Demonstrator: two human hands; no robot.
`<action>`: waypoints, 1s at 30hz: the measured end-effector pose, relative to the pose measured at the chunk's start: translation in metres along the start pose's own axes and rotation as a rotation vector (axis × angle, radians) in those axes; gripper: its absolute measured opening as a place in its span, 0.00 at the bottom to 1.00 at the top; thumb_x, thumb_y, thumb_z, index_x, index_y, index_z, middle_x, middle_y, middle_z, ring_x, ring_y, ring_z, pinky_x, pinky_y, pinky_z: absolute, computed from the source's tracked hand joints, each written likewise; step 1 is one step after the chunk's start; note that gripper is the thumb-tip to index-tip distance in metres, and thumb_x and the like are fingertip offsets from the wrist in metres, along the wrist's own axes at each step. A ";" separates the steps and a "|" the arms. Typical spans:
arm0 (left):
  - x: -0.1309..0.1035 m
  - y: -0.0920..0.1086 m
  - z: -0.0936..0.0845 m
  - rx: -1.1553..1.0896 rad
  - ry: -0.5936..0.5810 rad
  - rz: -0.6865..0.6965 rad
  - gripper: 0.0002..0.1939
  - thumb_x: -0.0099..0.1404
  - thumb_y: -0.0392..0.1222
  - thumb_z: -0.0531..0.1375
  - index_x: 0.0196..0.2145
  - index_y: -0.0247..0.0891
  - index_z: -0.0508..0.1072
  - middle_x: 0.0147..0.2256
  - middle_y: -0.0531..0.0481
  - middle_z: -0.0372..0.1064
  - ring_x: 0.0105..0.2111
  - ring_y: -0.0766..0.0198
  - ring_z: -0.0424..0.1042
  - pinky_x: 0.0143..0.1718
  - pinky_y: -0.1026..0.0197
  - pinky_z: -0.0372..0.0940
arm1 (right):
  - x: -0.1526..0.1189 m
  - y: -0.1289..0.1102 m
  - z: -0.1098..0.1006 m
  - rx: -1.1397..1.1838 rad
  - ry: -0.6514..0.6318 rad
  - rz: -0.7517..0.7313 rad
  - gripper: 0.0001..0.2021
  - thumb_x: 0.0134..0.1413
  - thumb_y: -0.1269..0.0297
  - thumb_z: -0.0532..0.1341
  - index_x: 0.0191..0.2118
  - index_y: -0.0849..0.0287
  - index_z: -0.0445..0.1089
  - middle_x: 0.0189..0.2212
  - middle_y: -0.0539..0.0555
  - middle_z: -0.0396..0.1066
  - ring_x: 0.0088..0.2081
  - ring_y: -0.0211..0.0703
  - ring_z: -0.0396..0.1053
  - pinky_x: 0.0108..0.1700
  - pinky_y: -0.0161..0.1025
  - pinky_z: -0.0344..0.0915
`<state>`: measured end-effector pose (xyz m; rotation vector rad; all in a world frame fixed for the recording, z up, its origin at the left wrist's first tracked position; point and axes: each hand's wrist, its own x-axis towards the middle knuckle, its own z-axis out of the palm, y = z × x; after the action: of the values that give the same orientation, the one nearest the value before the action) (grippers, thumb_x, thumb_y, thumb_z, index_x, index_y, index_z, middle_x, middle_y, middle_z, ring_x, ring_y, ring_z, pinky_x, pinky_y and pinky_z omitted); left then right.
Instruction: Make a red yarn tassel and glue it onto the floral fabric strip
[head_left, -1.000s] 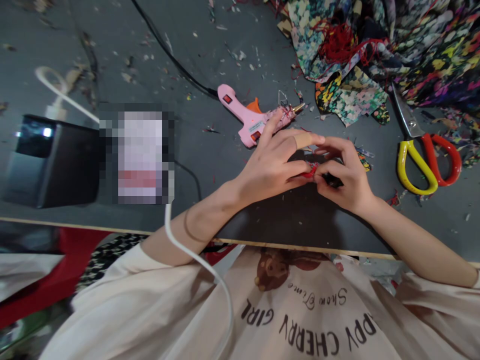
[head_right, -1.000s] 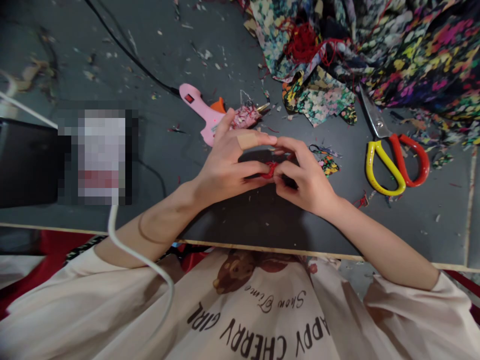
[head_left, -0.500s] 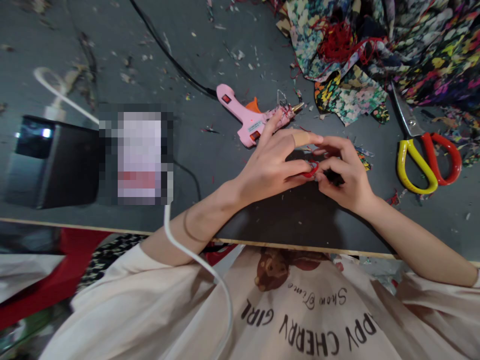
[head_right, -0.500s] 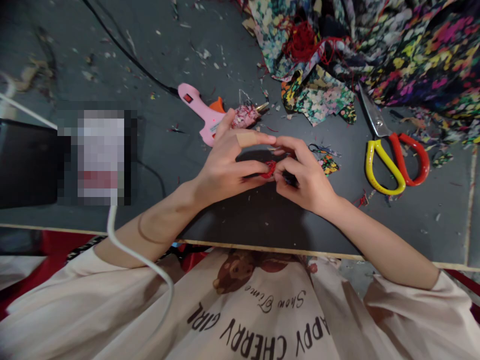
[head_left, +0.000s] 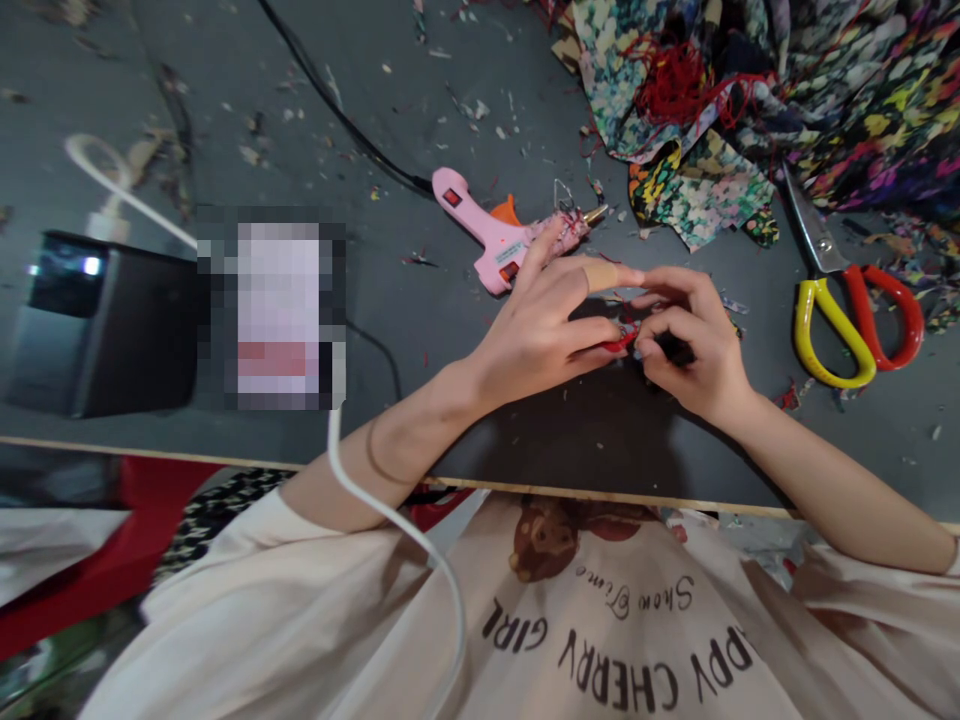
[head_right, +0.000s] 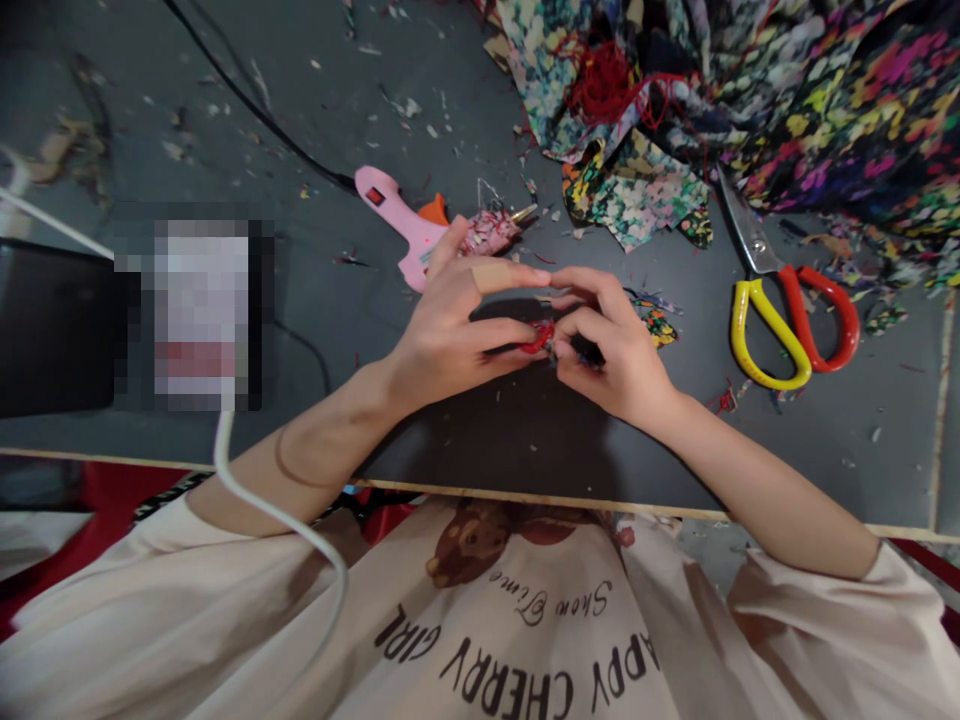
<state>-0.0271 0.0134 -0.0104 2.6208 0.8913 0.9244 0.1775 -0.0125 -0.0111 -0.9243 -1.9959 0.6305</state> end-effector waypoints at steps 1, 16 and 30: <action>0.000 0.000 0.000 -0.001 -0.008 -0.017 0.10 0.67 0.46 0.58 0.29 0.44 0.73 0.51 0.52 0.71 0.51 0.56 0.71 0.65 0.34 0.53 | 0.000 0.000 -0.001 0.018 0.014 0.016 0.05 0.55 0.72 0.56 0.30 0.56 0.65 0.49 0.57 0.66 0.45 0.44 0.71 0.46 0.49 0.72; -0.001 -0.002 -0.002 0.049 0.119 0.091 0.06 0.68 0.44 0.58 0.36 0.43 0.73 0.51 0.48 0.70 0.51 0.58 0.71 0.62 0.37 0.59 | 0.003 -0.005 -0.005 0.041 0.046 -0.008 0.06 0.56 0.71 0.58 0.39 0.55 0.68 0.38 0.55 0.76 0.42 0.45 0.73 0.45 0.46 0.68; -0.002 0.003 -0.003 -0.003 0.106 0.043 0.05 0.67 0.46 0.59 0.37 0.45 0.72 0.51 0.50 0.72 0.50 0.58 0.73 0.66 0.39 0.53 | 0.002 -0.002 -0.001 -0.012 0.005 -0.073 0.03 0.57 0.70 0.60 0.36 0.55 0.68 0.30 0.52 0.75 0.33 0.42 0.71 0.38 0.42 0.67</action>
<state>-0.0286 0.0100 -0.0079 2.6193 0.8598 1.0836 0.1765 -0.0121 -0.0078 -0.8553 -2.0211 0.5757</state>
